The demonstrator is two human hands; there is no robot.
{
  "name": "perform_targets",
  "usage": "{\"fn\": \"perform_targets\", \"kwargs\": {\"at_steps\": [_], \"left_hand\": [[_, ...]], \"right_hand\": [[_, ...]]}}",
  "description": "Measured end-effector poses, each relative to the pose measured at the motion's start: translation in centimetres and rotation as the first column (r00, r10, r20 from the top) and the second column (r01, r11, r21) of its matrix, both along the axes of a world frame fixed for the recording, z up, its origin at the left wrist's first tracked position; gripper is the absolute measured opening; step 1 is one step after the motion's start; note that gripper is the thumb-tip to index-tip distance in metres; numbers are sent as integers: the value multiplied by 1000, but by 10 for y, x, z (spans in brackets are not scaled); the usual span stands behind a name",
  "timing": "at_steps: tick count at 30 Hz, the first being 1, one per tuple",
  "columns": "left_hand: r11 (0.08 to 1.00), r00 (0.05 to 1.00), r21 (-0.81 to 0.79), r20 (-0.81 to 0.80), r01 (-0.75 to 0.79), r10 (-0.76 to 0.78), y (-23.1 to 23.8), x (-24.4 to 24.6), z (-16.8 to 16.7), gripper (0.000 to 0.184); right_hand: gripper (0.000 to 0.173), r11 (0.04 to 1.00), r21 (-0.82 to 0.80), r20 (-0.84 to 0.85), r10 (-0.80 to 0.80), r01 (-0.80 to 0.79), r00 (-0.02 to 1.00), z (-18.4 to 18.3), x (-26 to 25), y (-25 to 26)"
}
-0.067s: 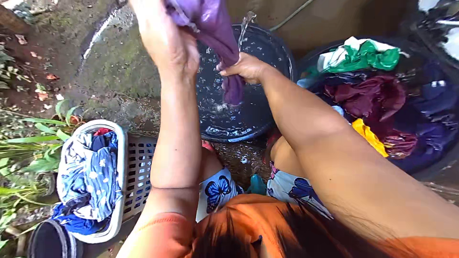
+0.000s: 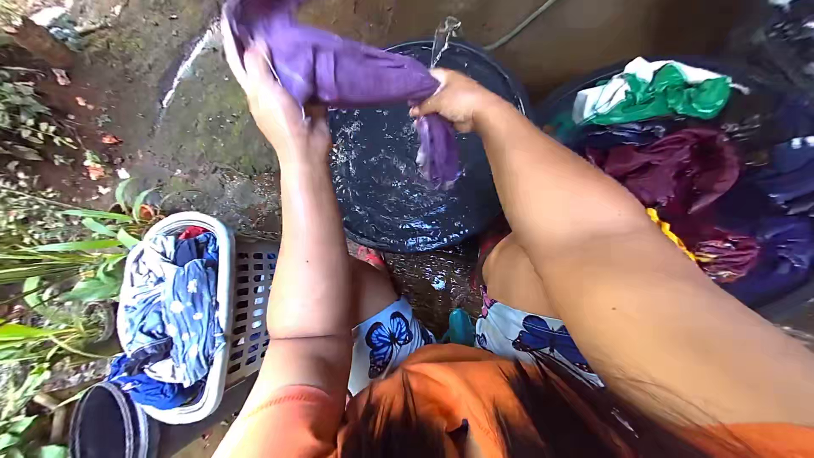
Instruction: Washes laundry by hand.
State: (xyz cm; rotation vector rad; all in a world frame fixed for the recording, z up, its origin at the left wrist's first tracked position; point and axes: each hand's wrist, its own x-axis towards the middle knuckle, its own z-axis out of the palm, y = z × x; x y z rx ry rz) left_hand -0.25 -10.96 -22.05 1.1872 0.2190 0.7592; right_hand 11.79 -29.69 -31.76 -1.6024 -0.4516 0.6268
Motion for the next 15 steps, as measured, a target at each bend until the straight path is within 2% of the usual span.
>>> {"fn": "perform_targets", "kwargs": {"at_steps": [1, 2, 3, 4, 5, 7, 9, 10, 12, 13, 14, 15], "left_hand": [[997, 979, -63, -202, -50, 37, 5, -5, -18, 35], [995, 903, -80, -429, -66, 25, 7, -10, -37, 34], [998, 777, -65, -629, -20, -26, 6, -14, -57, 37], [992, 647, -105, -752, 73, -127, 2, -16, -74, 45], [971, 547, -188, -803, 145, -237, -7, -15, -88, 58], [893, 477, -362, -755, 267, -449, -31, -8, -102, 77], [793, 511, -508, -609, 336, -607, -49, -1, -108, 81], [748, 556, -572, -520, 336, -648, -56, 1, -111, 84], [660, 676, -668, -312, 343, -667, -62, 4, -111, 95], [630, 718, -683, -221, 369, -660, -60, 8, -111, 97], [617, 745, -678, -153, 399, -649, -55, 14, -115, 92], [636, 772, -674, -153, 375, -618, -48, 19, -127, 79]], "right_hand": [[59, 995, -25, 52, -96, 98, 994, 9, 7, -4], [63, 982, -19, 113, -184, 188, 976, 20, 12, -6], [68, 968, 7, 167, -247, 250, 954, 31, 15, -3], [73, 961, 21, 229, -273, 275, 934, 41, 15, 1], [75, 961, 8, 312, -265, 276, 912, 48, 9, 6], [79, 979, -71, 491, -134, 193, 861, 53, -13, 19], [85, 987, -148, 575, 32, 66, 817, 55, -39, 34], [83, 986, -164, 580, 64, 39, 812, 58, -51, 41], [68, 990, -140, 552, 49, 35, 833, 67, -67, 46], [52, 992, -118, 524, 31, 37, 851, 67, -70, 45], [28, 995, -102, 504, 59, -9, 861, 55, -67, 39], [18, 978, -112, 475, 207, -175, 855, 25, -58, 29]]}}
